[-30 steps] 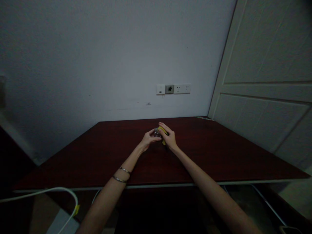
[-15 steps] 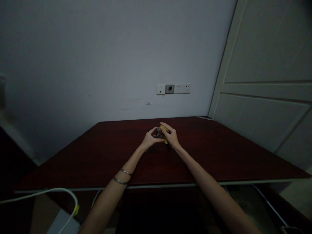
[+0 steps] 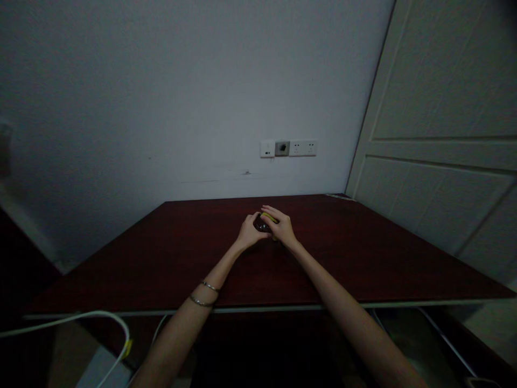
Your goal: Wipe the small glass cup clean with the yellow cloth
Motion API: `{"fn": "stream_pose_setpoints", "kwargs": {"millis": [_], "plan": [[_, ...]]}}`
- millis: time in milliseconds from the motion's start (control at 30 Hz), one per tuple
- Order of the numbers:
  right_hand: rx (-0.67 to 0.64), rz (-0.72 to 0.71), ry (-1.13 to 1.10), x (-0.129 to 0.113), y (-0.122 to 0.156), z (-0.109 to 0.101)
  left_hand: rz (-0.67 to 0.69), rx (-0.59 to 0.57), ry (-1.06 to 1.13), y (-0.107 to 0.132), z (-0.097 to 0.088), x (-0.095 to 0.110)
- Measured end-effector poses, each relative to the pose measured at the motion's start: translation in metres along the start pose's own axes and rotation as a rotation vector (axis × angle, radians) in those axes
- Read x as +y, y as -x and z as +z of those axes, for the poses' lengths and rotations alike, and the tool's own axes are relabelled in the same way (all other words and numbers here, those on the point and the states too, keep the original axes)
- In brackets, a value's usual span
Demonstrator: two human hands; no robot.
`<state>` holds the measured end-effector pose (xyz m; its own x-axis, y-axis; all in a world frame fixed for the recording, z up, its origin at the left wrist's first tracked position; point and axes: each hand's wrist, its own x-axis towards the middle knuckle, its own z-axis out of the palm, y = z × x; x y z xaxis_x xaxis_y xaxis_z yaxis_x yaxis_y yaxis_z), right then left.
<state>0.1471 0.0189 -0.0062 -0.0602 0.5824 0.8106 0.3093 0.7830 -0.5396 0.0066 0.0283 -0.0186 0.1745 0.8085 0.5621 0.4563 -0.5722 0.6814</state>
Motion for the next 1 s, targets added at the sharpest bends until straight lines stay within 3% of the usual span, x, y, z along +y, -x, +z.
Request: {"fn": "stream_pose_setpoints", "kwargs": {"millis": [133,300,400,600,733,833,1000], "plan": [[0.042,0.092,-0.026,0.004,0.000,-0.002,0.025,-0.033,-0.079,0.001,0.001,0.001],[-0.165,-0.158,0.103,-0.003,0.006,-0.006,0.038,-0.008,-0.074,0.002,0.002,-0.004],[-0.210,-0.216,0.135,-0.007,0.008,-0.004,0.030,0.016,-0.041,0.002,0.001,-0.006],[-0.008,0.016,-0.031,-0.005,0.004,-0.002,0.060,-0.062,-0.049,0.004,-0.001,0.002],[0.099,0.287,-0.189,0.003,-0.001,-0.008,0.075,-0.125,0.086,0.005,0.000,0.006],[0.110,0.439,-0.315,0.007,-0.005,-0.012,0.029,-0.149,0.216,0.004,0.000,0.003],[0.027,0.455,-0.464,0.008,-0.008,-0.016,-0.128,-0.112,0.419,0.000,-0.002,0.001]]}}
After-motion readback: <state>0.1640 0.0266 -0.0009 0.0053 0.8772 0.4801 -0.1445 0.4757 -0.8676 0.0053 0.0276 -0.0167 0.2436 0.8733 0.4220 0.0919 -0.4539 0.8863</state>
